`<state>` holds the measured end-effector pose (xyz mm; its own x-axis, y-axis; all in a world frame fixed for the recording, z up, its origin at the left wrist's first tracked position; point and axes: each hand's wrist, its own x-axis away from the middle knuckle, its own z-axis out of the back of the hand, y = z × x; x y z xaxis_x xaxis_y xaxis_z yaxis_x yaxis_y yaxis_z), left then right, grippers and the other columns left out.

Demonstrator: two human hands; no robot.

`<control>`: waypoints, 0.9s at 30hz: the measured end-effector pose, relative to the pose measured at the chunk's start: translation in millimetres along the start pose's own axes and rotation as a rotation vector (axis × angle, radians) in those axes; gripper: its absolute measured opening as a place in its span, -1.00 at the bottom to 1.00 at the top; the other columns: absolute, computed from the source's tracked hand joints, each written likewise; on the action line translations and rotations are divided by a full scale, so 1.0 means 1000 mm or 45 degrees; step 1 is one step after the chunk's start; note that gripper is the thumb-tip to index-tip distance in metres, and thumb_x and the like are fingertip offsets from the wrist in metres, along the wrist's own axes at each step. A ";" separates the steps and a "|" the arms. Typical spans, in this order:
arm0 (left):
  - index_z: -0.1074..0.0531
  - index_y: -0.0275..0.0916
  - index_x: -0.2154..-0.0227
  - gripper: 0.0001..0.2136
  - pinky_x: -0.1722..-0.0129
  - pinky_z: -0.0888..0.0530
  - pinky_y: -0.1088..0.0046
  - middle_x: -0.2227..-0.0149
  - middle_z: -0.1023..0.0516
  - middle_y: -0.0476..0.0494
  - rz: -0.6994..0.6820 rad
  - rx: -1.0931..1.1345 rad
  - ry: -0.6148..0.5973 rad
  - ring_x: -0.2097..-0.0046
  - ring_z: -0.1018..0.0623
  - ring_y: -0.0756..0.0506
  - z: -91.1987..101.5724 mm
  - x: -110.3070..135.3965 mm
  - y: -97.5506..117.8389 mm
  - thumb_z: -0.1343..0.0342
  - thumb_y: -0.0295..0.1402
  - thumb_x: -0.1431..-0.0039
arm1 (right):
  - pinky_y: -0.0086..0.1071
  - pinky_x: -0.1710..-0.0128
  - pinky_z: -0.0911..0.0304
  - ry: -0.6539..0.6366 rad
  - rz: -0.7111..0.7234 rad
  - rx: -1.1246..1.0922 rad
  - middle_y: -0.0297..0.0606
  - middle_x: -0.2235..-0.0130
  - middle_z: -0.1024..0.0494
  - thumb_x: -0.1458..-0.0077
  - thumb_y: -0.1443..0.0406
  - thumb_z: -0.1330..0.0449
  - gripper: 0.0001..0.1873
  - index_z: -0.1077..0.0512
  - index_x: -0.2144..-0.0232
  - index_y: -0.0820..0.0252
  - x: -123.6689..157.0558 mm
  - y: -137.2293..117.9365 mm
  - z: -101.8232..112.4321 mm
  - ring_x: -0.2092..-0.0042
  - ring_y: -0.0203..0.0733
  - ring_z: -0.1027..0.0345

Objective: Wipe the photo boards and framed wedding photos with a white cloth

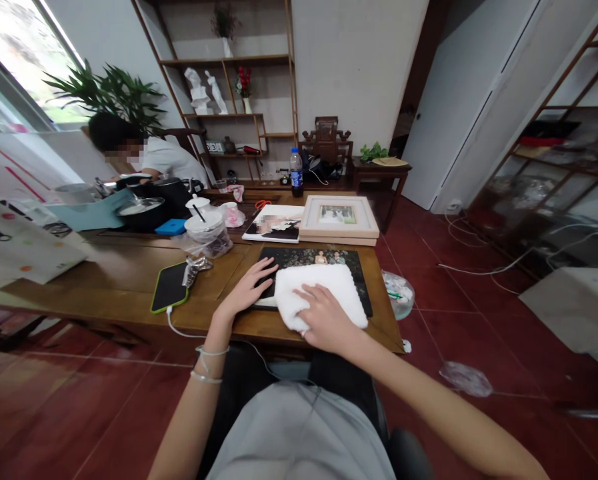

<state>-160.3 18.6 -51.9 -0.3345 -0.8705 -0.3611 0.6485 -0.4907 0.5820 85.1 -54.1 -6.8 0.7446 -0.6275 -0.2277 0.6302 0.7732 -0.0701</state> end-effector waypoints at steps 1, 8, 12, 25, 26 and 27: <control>-0.32 -0.20 -0.10 -0.61 -0.27 -0.05 0.15 -0.25 -0.18 -0.17 -0.008 0.006 0.000 -0.29 -0.09 -0.15 -0.001 0.000 -0.002 0.08 -0.25 -0.24 | -0.02 -0.18 0.06 0.031 -0.024 -0.006 -0.02 -0.16 -0.30 0.13 0.38 -0.22 -0.79 -0.55 0.34 0.23 -0.004 0.010 -0.001 -0.20 0.10 -0.08; -0.32 -0.24 -0.07 -0.63 -0.25 -0.10 0.19 -0.21 -0.24 -0.20 0.026 0.066 0.087 -0.25 -0.20 -0.11 -0.002 -0.003 -0.008 0.14 -0.28 -0.26 | -0.20 -0.04 -0.13 0.140 -0.197 0.108 0.13 0.07 -0.47 -0.14 0.19 -0.09 -0.68 -0.52 0.35 0.34 -0.041 0.071 0.001 -0.03 0.03 -0.26; -0.34 -0.28 -0.04 -0.64 -0.23 -0.15 0.19 -0.17 -0.30 -0.25 0.056 0.093 0.157 -0.20 -0.28 -0.12 -0.002 -0.006 -0.011 0.13 -0.35 -0.22 | -0.18 -0.01 -0.14 0.112 -0.273 0.164 0.09 0.09 -0.47 -0.07 0.28 -0.12 -0.76 -0.52 0.34 0.33 -0.047 0.077 0.001 0.01 0.05 -0.25; -0.30 -0.33 -0.09 -0.59 -0.23 -0.15 0.22 -0.20 -0.26 -0.27 0.085 0.077 0.156 -0.25 -0.21 -0.14 -0.002 -0.006 -0.008 0.11 -0.31 -0.22 | 0.00 -0.18 0.10 -0.111 0.011 -0.142 0.03 -0.15 -0.31 0.13 0.39 -0.16 -0.76 -0.55 0.34 0.27 -0.009 -0.043 0.011 -0.19 0.14 -0.08; -0.30 -0.33 -0.09 -0.59 -0.24 -0.14 0.22 -0.21 -0.25 -0.26 0.087 0.073 0.151 -0.25 -0.21 -0.14 -0.002 -0.006 -0.007 0.11 -0.30 -0.22 | -0.03 -0.18 0.06 -0.093 -0.010 -0.153 0.03 -0.12 -0.34 0.12 0.39 -0.16 -0.76 -0.55 0.34 0.27 -0.010 -0.039 0.011 -0.18 0.11 -0.10; -0.29 -0.32 -0.10 -0.59 -0.24 -0.14 0.22 -0.21 -0.24 -0.25 0.088 0.066 0.146 -0.25 -0.21 -0.13 -0.002 -0.005 -0.007 0.12 -0.30 -0.23 | -0.07 -0.16 0.02 -0.065 -0.033 -0.157 0.03 -0.10 -0.37 0.12 0.39 -0.16 -0.76 -0.55 0.34 0.27 -0.012 -0.032 0.010 -0.16 0.08 -0.13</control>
<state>-162.0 26.8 -55.6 -0.2082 -0.8933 -0.3982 0.6300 -0.4339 0.6441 58.0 -71.9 8.1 0.7409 -0.6485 -0.1744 0.6196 0.7603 -0.1951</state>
